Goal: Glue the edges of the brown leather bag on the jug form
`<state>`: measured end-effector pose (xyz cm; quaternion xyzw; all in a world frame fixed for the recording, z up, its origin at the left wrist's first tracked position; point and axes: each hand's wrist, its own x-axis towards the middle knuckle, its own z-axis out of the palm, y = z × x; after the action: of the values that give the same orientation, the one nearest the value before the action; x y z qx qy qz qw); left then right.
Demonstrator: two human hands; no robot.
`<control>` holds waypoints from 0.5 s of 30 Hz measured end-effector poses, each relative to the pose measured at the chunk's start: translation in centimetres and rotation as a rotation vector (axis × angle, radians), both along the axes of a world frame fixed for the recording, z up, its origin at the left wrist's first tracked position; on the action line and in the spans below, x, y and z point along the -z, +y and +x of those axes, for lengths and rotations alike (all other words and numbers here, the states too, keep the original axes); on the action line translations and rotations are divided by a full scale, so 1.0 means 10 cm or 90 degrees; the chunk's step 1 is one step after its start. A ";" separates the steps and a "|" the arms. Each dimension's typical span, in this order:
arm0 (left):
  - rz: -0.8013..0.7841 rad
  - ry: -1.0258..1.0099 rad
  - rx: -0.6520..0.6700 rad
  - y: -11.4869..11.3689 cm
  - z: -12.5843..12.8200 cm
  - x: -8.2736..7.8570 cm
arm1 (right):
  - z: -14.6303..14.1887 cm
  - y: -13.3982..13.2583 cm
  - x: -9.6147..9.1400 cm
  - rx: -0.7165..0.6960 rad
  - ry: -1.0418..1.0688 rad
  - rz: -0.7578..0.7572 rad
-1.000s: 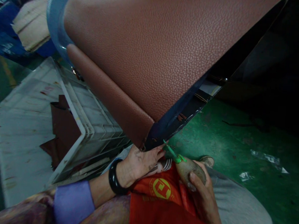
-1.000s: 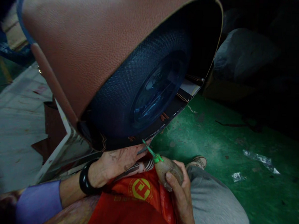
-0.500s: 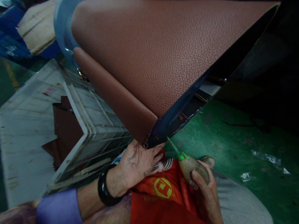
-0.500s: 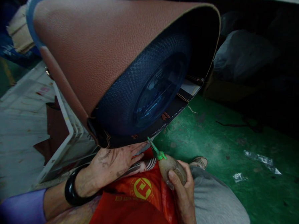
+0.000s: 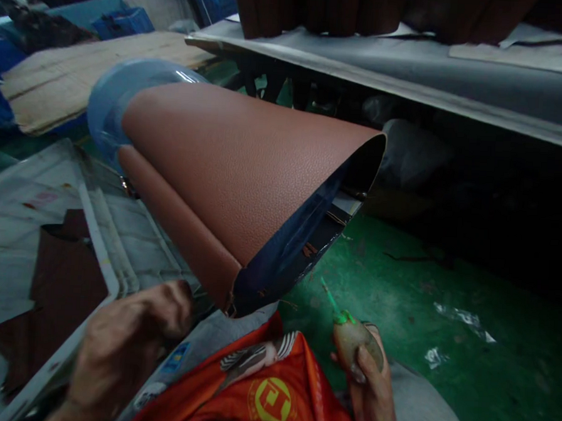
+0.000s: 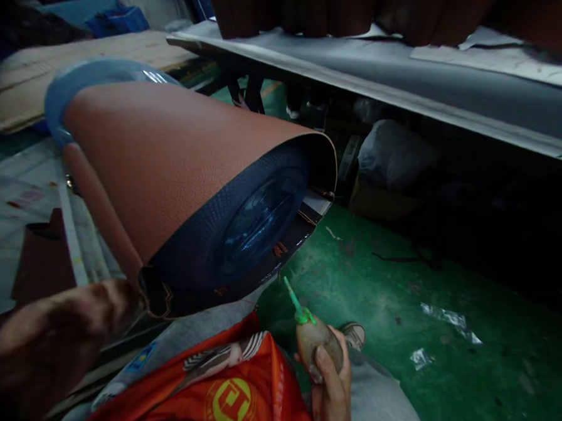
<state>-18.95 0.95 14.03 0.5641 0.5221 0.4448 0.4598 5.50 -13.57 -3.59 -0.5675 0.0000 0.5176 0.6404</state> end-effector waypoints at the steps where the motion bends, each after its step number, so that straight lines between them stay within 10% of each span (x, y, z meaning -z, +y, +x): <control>1: 0.131 0.025 -0.009 0.13 0.01 -0.10 | 0.02 0.01 0.00 0.010 -0.004 0.003; 5: 0.530 0.214 -0.004 0.74 0.34 -0.53 | 0.16 0.11 0.01 0.007 -0.042 0.006; 8: 0.581 0.443 0.106 1.00 0.58 -0.72 | 0.35 0.24 0.03 -0.013 -0.071 0.023; 15: 0.616 0.355 0.053 0.76 0.46 -0.37 | 0.78 0.53 0.04 -0.035 -0.083 0.028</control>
<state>-14.30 8.56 17.70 0.8274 0.3372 0.4489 0.0100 13.26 -8.24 -3.95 -0.5856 -0.0686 0.4971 0.6366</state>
